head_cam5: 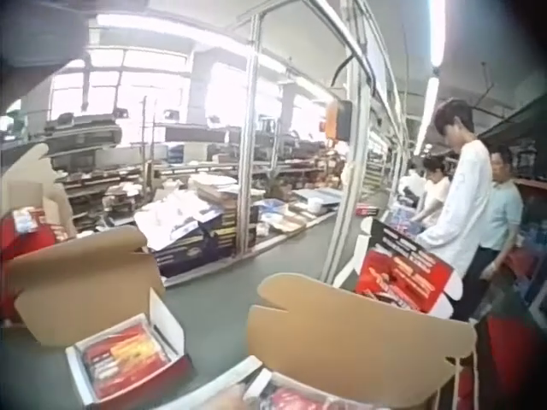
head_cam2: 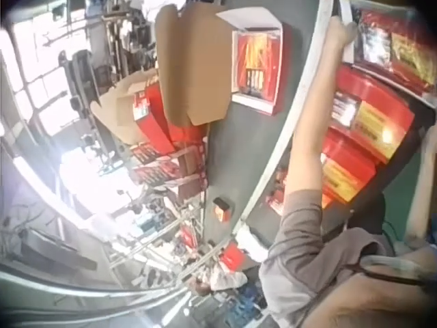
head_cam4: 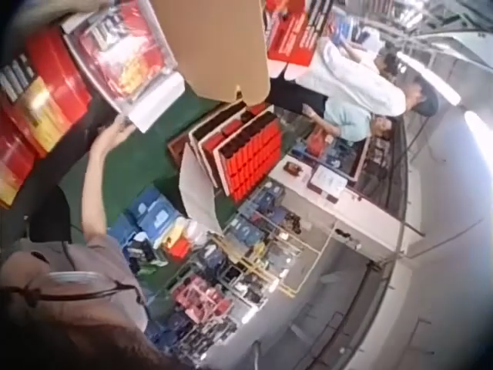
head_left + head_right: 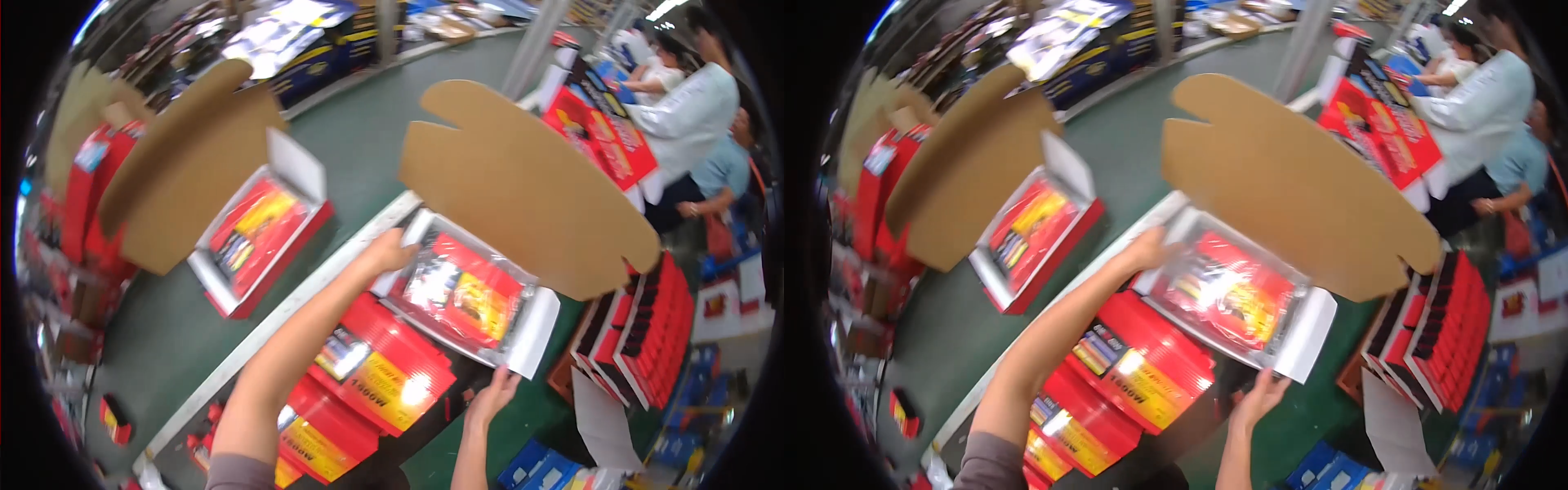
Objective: Packaging products into plastic bags and placing them into cardboard boxes on an assembly line.
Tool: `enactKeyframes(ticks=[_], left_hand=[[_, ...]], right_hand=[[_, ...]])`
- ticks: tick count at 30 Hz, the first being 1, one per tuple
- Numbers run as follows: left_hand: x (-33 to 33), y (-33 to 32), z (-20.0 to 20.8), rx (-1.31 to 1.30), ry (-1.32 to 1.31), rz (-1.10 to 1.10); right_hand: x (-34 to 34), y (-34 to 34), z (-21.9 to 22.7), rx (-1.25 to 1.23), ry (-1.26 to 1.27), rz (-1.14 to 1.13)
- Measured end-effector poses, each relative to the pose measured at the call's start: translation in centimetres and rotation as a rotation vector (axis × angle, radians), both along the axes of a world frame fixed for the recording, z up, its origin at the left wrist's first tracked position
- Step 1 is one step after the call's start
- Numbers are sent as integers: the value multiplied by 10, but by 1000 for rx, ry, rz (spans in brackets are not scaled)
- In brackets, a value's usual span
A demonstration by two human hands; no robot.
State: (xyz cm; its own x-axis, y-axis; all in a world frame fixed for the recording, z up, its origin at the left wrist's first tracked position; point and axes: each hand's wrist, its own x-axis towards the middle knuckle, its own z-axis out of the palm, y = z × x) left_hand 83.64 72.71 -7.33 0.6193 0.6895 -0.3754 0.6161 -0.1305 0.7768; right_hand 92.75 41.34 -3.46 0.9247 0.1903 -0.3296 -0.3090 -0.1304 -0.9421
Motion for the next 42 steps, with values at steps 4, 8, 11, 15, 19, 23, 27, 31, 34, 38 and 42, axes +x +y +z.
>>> enactKeyframes(ticks=[4,8,11,15,19,23,27,31,34,38,42], left_hand=[[46,-34,17,169,217,35],[28,-43,22,260,110,109],[27,-55,53,361,-63,160],[8,-70,105,402,-169,154],[-78,-110,177,413,-282,177],[-220,-173,202,312,-283,381],[-376,-224,198,281,-130,551],[-526,-256,177,260,32,737],[-622,-268,145,284,9,907],[-706,-263,90,379,39,1030],[-762,-249,40,355,-6,1139]], right_hand=[[46,-11,-54,173,11,-161],[53,-12,-55,200,0,-168],[57,-34,-49,151,-22,-120],[69,-59,3,224,-198,-7],[71,-103,64,221,-352,305],[-87,-67,157,170,-467,168],[-197,-57,157,258,-431,283],[-321,-34,149,197,-163,524],[-395,-3,125,200,-67,655],[-438,72,60,130,-42,935],[-492,127,-26,196,62,985]])
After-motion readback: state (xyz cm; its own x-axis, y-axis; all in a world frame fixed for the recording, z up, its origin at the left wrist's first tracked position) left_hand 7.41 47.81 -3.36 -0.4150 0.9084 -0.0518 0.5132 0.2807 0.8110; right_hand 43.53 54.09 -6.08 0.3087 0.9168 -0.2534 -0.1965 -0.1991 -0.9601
